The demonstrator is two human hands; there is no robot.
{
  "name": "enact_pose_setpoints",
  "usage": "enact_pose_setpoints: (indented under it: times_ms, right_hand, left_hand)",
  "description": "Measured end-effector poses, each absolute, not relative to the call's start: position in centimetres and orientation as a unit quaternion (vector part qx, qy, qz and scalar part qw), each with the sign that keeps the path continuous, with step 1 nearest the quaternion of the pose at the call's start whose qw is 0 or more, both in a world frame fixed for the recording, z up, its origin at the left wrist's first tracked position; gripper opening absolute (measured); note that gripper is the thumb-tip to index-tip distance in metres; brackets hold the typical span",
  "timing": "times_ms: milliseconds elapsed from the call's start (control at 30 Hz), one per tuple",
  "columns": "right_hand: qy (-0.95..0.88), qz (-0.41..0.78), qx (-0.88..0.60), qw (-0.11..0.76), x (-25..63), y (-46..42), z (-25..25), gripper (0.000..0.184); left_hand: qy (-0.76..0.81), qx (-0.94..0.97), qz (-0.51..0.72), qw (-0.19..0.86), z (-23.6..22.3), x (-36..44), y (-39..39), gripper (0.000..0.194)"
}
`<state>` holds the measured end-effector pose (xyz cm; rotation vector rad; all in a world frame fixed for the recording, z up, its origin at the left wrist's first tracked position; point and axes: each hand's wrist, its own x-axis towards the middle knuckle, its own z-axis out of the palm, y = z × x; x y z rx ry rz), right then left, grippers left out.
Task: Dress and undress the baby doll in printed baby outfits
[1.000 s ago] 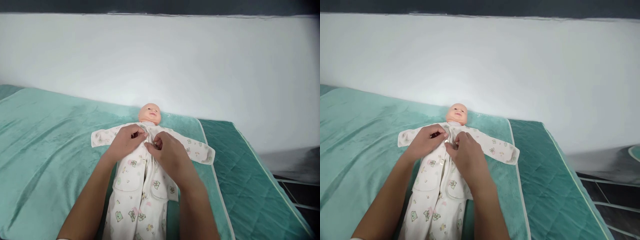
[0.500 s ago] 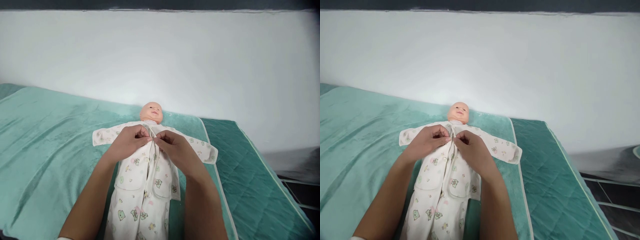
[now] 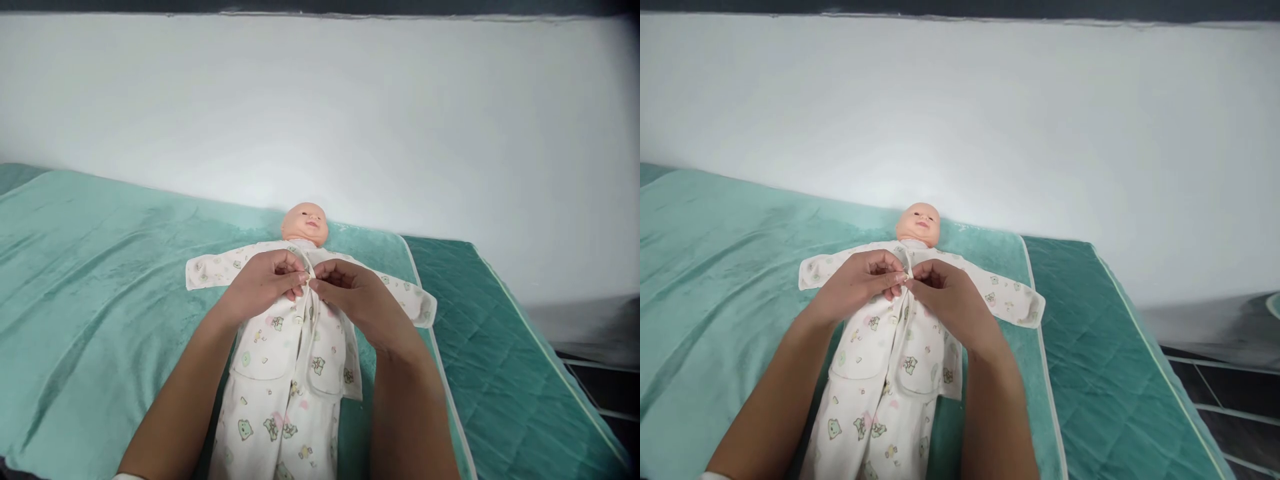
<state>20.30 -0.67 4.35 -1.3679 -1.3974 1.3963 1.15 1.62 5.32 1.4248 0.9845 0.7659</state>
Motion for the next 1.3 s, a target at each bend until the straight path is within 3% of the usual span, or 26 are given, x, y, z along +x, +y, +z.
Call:
enact_pose_setpoints:
  times_ms: [400, 900, 1133, 1300]
  right_hand:
    - [-0.559, 0.543, -0.527, 0.338, 20.2, -0.8, 4.3, 0.026]
    - [-0.638, 0.397, -0.602, 0.27, 18.4, -2.4, 6.1, 0.021]
    - [-0.686, 0.307, -0.632, 0.191, 18.4, -3.9, 6.4, 0.023]
    - [-0.728, 0.247, -0.628, 0.117, 17.6, -5.2, 6.7, 0.032]
  left_hand:
    - [0.429, 0.621, 0.32, 0.573, 5.4, 1.1, 1.6, 0.014]
    - [0.426, 0.625, 0.299, 0.582, 5.6, 0.8, 1.5, 0.014]
    - [0.44, 0.652, 0.274, 0.553, 6.1, 0.1, 1.3, 0.006]
    - [0.441, 0.702, 0.257, 0.497, 6.4, -0.1, 0.7, 0.017]
